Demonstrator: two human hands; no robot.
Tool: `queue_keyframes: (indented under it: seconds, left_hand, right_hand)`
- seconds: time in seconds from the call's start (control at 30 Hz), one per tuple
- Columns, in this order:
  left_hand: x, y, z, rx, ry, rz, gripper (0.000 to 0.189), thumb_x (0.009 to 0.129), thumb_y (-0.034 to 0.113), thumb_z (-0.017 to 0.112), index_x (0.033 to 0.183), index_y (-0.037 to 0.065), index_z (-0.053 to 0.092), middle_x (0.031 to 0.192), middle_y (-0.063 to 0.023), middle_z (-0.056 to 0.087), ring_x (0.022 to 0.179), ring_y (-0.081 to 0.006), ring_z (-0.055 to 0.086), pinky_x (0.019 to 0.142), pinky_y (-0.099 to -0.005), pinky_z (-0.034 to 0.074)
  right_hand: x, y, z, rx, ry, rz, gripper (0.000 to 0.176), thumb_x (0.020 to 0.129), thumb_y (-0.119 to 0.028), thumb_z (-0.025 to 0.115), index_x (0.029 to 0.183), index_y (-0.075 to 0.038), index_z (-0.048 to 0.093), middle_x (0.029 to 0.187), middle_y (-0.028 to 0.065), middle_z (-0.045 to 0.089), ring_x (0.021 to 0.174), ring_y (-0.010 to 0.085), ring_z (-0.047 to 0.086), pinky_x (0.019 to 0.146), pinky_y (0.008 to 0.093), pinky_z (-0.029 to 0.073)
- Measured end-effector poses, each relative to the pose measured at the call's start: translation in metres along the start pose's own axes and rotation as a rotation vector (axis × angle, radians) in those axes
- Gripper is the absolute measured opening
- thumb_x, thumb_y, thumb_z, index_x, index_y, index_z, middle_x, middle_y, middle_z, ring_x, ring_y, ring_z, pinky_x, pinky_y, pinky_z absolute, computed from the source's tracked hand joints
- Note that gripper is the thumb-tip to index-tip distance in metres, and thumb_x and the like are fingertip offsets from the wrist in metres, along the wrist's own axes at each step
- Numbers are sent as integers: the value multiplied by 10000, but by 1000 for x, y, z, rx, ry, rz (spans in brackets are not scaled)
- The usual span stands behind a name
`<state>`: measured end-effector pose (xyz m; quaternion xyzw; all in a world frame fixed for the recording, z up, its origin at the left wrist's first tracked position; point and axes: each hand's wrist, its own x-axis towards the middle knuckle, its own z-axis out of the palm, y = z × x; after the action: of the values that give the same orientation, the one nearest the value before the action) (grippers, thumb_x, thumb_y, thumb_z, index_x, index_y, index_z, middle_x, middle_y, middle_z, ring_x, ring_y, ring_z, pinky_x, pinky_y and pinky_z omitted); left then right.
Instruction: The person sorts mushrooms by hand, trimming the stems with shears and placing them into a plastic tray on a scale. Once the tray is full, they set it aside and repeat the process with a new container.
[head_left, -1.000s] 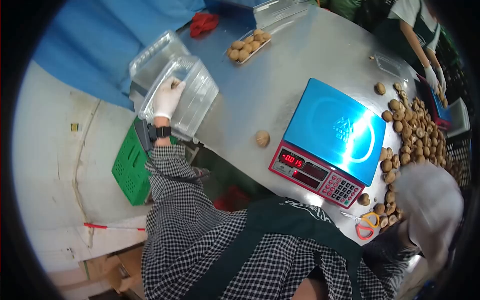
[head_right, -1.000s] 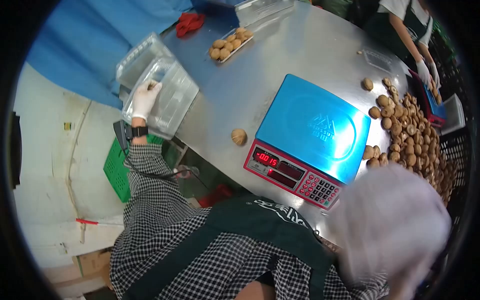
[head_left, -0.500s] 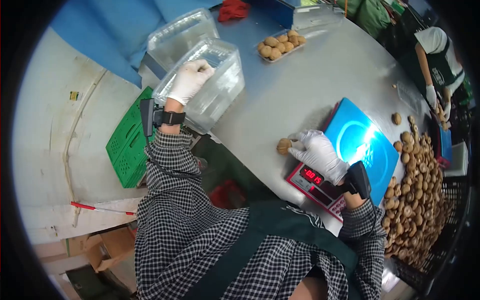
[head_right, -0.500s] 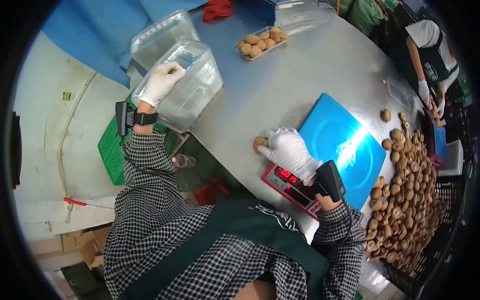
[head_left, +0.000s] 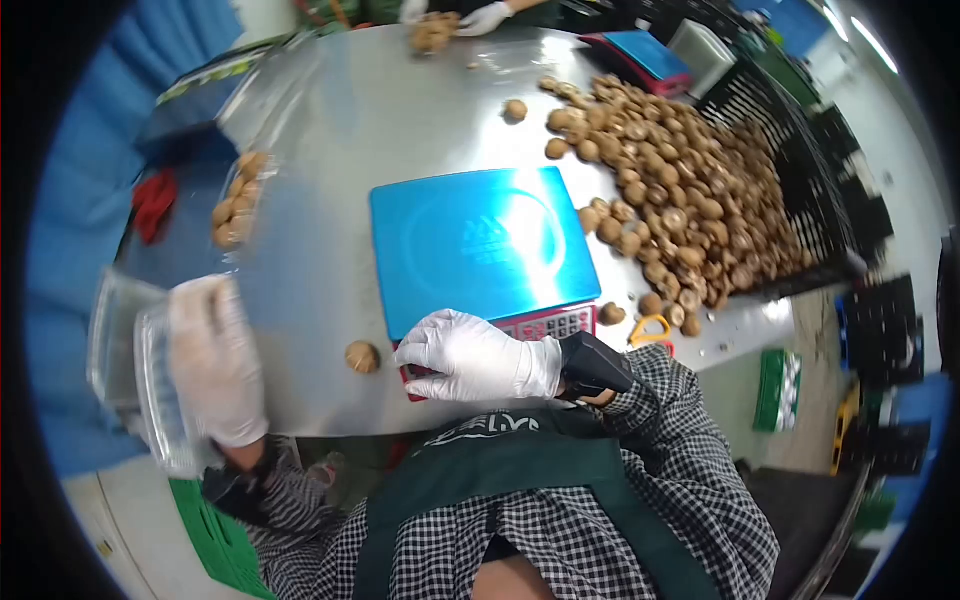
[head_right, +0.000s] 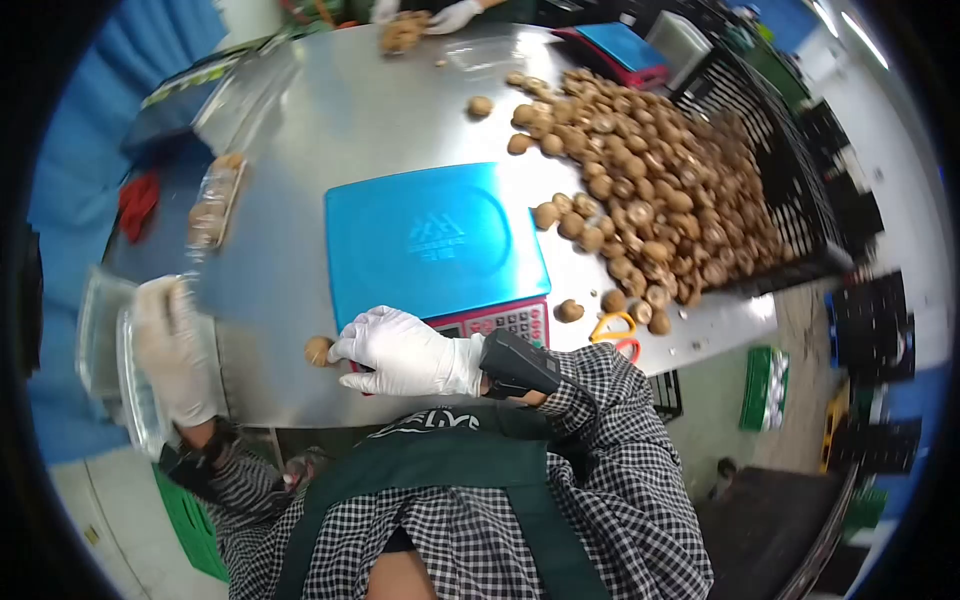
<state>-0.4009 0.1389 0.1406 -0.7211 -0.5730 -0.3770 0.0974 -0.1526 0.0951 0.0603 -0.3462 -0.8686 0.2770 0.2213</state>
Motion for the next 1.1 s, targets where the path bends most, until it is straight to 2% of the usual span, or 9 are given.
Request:
queue_keyframes:
  seconds: [0.33,0.43,0.5,0.57,0.7,0.77,0.87,1.03,1.1]
  left_hand:
    - [-10,105,152,-297,-288,366,77,885,167,615,887,109,564,836,-87,580,719,-310,613,627,-404,484]
    - [-28,121,173,-301,-315,371,92,874,178,628,892,115,562,832,-84,582,733,-296,616,630,-400,485]
    - [-39,130,185,-247,-411,321,92,872,179,627,888,115,562,826,-82,585,719,-296,617,626,-400,488]
    - [-46,139,188,-227,-431,299,127,859,205,646,914,113,579,846,-75,607,716,-291,627,624,-392,495]
    - [-49,166,178,-193,-510,206,257,814,235,703,1012,95,621,933,-82,649,759,-276,655,662,-368,517]
    - [-43,187,168,-124,-363,268,286,811,222,710,1045,81,624,941,-94,644,778,-271,655,679,-356,521]
    - [-38,228,154,-168,-437,196,305,816,231,717,1061,69,636,970,-97,645,800,-245,656,703,-342,524]
    - [-47,290,182,-317,-518,172,286,832,232,702,1065,78,644,1014,-104,647,858,-265,656,747,-349,526]
    - [-53,307,207,-359,-547,133,289,834,233,692,1077,87,638,1037,-101,641,915,-283,643,786,-360,520]
  right_hand:
    - [-106,24,-58,95,298,564,282,901,-214,632,1140,-66,651,1059,137,668,1011,284,636,886,375,513]
    - [-144,66,-79,236,496,854,278,900,-191,635,1142,-57,656,1032,140,688,974,270,664,843,344,529]
    - [-179,128,-83,59,710,708,287,903,-154,628,1168,-45,642,1022,133,699,949,248,675,833,331,532]
    - [-188,163,-103,322,788,906,310,903,-113,613,1202,-32,616,1052,127,691,924,243,677,821,325,536]
    - [-192,231,-133,-328,601,775,481,842,-212,645,1281,-39,553,1233,162,600,1064,310,620,903,359,502]
    - [-186,255,-140,-346,549,750,480,829,-252,668,1245,-40,558,1197,172,607,1044,331,622,878,391,512]
    - [-184,284,-146,-443,160,804,427,838,-251,656,1205,-46,579,1150,167,620,1050,342,610,871,422,509]
    - [-193,291,-152,-149,535,614,421,915,-249,583,1264,-16,550,1103,182,644,979,285,650,820,350,528]
    - [-203,265,-173,596,585,693,481,912,-288,607,1269,19,508,1019,158,659,905,238,668,778,335,547]
